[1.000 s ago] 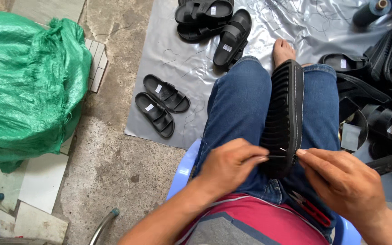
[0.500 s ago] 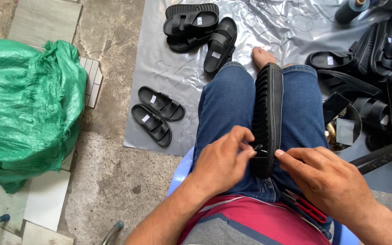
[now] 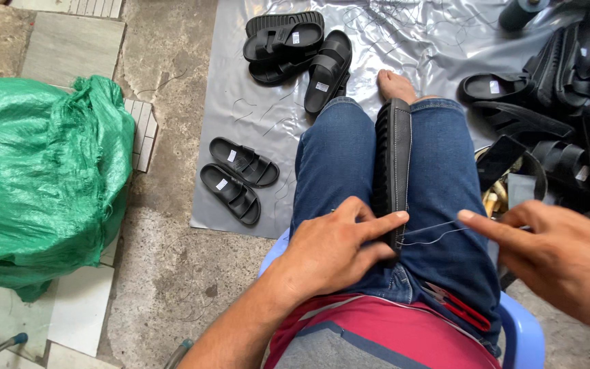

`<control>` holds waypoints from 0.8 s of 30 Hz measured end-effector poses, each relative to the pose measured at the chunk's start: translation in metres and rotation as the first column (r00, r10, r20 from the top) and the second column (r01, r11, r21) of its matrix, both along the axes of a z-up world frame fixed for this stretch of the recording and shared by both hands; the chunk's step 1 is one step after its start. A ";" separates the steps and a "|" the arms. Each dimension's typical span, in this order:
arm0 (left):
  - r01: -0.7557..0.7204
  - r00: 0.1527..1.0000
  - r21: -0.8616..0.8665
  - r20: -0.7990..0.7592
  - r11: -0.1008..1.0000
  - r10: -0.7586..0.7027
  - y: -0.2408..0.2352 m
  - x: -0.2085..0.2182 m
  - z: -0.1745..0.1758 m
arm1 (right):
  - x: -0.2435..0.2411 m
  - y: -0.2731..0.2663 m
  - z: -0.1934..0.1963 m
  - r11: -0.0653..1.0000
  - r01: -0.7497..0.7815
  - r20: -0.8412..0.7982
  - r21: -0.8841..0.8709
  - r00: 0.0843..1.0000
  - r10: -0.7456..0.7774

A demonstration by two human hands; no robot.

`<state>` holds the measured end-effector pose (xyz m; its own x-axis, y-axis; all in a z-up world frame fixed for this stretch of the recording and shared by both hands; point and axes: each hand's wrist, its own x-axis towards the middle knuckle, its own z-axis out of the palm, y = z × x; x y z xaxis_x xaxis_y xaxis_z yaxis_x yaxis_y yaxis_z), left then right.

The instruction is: The person sits on a blue plastic stool and sews a black slipper sole using a needle and thread. They hold the sole between their legs and repeatedly push the needle through the material while pulling the thread tight. Several other black slippers are visible on the floor nearby.

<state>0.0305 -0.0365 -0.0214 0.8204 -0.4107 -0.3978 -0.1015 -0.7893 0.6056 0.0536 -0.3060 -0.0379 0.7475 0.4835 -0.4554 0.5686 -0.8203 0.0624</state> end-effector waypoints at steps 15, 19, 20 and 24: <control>-0.310 0.909 -0.497 0.094 0.811 0.405 -0.023 -0.017 -0.034 | -0.003 0.047 -0.005 0.568 0.600 -0.465 0.563 0.799 -0.383; -0.356 0.865 -0.643 0.047 0.678 0.499 -0.019 -0.018 -0.037 | -0.007 0.052 -0.012 0.485 0.609 -0.629 0.628 0.764 -0.146; -0.352 0.868 -0.645 0.047 0.679 0.494 -0.018 -0.023 -0.037 | -0.004 0.050 -0.014 0.483 0.611 -0.628 0.627 0.764 -0.151; -0.268 0.887 -0.626 0.136 0.732 0.442 -0.018 -0.039 -0.041 | 0.001 0.053 -0.009 0.741 0.286 -0.248 0.608 0.955 -0.165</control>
